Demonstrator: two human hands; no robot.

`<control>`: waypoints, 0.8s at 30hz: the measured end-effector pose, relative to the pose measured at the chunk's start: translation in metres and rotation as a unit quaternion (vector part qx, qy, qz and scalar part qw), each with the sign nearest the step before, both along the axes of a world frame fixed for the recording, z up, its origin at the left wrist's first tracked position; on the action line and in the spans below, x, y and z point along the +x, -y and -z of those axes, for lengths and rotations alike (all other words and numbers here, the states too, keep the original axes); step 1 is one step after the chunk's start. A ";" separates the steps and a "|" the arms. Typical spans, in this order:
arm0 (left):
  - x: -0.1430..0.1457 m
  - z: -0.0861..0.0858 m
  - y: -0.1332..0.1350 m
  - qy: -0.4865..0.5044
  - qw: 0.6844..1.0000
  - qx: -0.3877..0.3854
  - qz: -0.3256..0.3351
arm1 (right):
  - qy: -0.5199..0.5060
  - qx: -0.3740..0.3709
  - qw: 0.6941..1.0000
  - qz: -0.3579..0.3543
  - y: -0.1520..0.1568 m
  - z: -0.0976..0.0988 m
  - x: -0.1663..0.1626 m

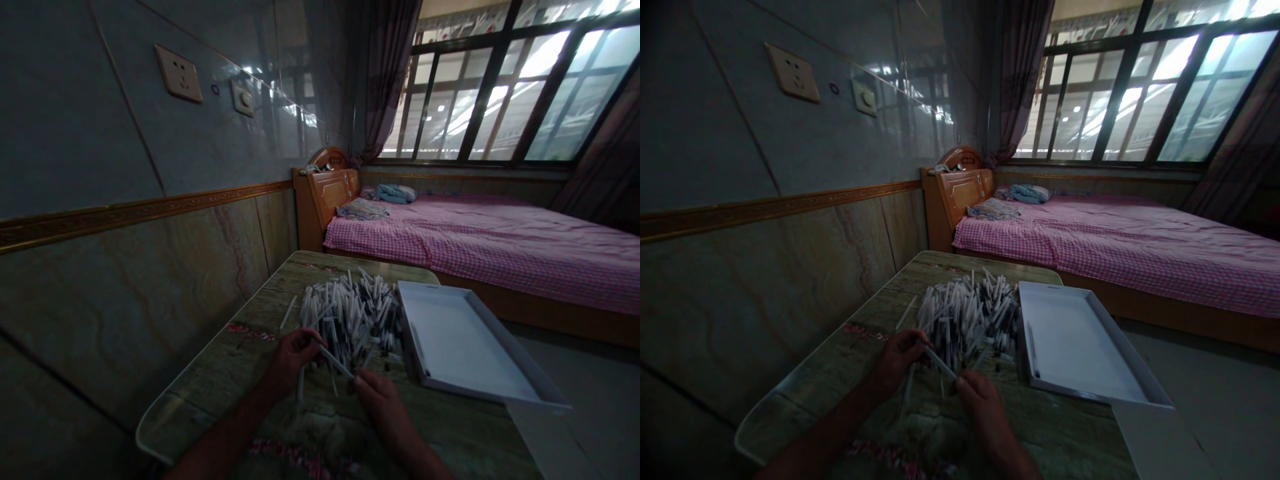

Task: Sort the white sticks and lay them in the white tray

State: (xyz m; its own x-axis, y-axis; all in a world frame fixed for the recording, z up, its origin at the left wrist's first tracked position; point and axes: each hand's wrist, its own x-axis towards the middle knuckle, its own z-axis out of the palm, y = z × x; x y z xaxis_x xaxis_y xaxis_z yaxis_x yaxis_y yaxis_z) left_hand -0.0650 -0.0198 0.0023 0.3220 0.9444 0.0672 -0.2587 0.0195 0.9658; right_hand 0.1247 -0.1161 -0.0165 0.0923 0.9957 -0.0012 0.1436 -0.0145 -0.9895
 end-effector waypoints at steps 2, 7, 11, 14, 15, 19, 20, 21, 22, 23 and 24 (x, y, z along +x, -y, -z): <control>-0.001 0.002 0.000 -0.017 1.000 0.017 0.008 | -0.065 -0.049 0.996 -0.027 -0.001 0.001 -0.001; 0.002 0.005 -0.003 -0.020 0.999 0.011 -0.024 | -0.039 0.028 0.997 -0.060 0.003 -0.001 -0.005; -0.002 0.002 -0.007 0.026 0.998 0.021 -0.053 | 0.026 0.049 0.998 -0.038 0.005 -0.011 0.001; -0.017 0.002 -0.020 0.023 0.989 0.036 -0.139 | 0.094 0.062 0.992 0.051 0.001 -0.023 0.030; -0.024 0.003 -0.027 0.010 0.980 0.044 -0.192 | 0.137 0.074 0.983 0.093 0.000 -0.029 0.045; -0.051 0.017 -0.057 -0.055 0.935 0.049 -0.346 | 0.402 0.022 0.882 0.244 -0.001 -0.052 0.109; -0.056 0.021 -0.062 -0.067 0.930 0.048 -0.358 | 0.464 -0.035 0.850 0.247 0.000 -0.055 0.122; -0.059 0.024 -0.067 -0.078 0.926 0.044 -0.365 | 0.509 -0.095 0.823 0.234 0.000 -0.058 0.131; -0.061 0.026 -0.070 -0.088 0.923 0.041 -0.372 | 0.519 -0.121 0.813 0.233 0.001 -0.059 0.138; -0.062 0.027 -0.072 -0.099 0.921 0.038 -0.376 | 0.528 -0.146 0.805 0.227 0.000 -0.059 0.142; -0.062 0.027 -0.073 -0.109 0.919 0.038 -0.376 | 0.530 -0.163 0.802 0.222 0.000 -0.057 0.144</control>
